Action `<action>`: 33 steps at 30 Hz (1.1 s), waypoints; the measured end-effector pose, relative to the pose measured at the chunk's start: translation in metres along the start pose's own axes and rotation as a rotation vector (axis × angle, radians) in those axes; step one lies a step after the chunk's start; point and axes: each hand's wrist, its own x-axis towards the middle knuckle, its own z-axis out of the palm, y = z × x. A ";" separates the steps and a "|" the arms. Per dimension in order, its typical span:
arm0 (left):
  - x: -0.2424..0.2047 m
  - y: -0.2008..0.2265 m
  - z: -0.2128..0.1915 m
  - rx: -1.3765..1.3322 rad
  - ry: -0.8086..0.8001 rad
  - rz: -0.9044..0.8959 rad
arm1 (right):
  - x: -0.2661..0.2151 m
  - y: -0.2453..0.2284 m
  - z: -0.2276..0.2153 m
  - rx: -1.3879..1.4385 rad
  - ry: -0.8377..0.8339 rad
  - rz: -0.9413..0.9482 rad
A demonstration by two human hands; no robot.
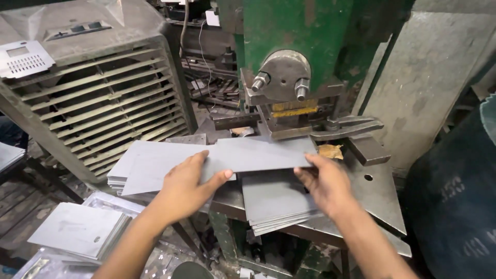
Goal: Stamping metal plates using an industrial machine on a production floor.
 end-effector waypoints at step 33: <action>0.055 0.005 0.020 0.058 0.222 -0.018 | 0.038 0.009 0.016 0.010 -0.025 -0.091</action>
